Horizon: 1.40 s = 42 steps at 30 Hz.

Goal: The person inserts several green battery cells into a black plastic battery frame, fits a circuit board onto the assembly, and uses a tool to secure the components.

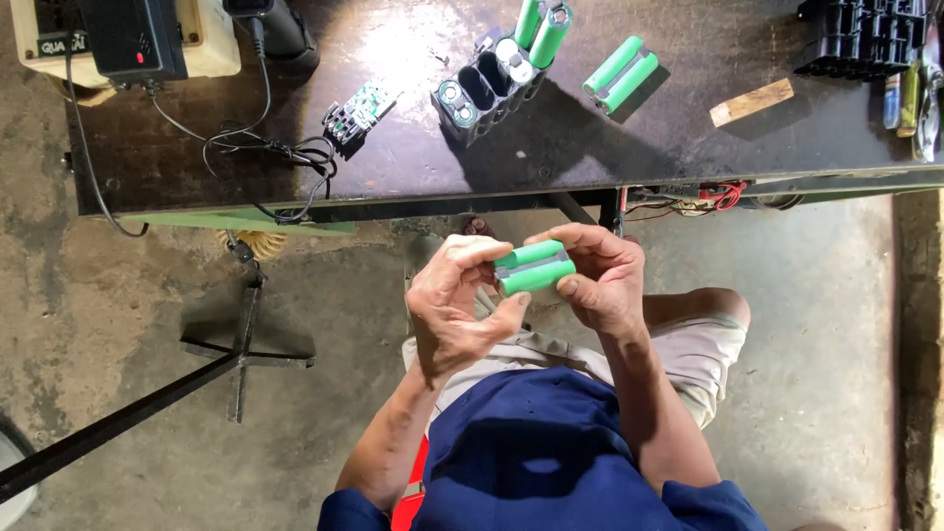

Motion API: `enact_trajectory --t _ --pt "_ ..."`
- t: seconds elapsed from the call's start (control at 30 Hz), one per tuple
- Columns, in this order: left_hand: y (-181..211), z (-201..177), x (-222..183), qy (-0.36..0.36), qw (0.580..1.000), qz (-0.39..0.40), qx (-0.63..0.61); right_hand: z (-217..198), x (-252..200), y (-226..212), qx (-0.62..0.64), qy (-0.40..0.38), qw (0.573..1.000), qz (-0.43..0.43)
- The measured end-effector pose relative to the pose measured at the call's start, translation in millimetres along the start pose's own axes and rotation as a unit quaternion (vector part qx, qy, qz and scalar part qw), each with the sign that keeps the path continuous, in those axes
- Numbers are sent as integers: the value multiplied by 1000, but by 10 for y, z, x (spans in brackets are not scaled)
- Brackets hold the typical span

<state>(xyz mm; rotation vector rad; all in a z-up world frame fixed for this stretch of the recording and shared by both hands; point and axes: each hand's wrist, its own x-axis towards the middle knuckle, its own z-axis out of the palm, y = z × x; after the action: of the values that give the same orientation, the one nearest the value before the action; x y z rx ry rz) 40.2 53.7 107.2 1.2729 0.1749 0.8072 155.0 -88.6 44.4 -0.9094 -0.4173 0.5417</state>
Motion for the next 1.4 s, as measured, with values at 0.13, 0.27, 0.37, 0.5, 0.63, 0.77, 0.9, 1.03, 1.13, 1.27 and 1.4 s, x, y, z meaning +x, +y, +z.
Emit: enact_trajectory --t 0.13,0.27,0.37,0.5,0.63,0.77,0.9,1.03,1.13,1.27,1.4 --pt "82 69 73 -11 998 17 55 -228 -85 209 43 -26 998 21" --pt "110 143 130 -2 997 34 62 -264 -141 407 107 -37 993 35" --pt "87 105 129 -26 996 40 72 -263 -188 510 109 -35 992 51" --pt "256 87 192 -55 989 58 128 -58 -107 343 89 -41 994 49" --pt "231 20 184 -53 980 77 177 223 27 54 -11 -88 996 15" --pt "268 7 210 -76 968 105 216 270 198 -97 -145 -164 972 -82" --pt "277 -65 393 -116 967 104 204 372 428 -422 -213 -194 951 -115" --pt "397 -63 657 -128 959 119 221 504 609 -567 -266 -192 937 -122" --pt "359 -93 877 -83 971 115 195 639 788 -757 -290 -161 939 -91" --pt "207 -256 1366 -27 981 124 146 546 957 -723 -320 -50 937 -129" --pt "285 -75 1512 -11 986 9 168 460 974 -613 -377 31 925 -30"
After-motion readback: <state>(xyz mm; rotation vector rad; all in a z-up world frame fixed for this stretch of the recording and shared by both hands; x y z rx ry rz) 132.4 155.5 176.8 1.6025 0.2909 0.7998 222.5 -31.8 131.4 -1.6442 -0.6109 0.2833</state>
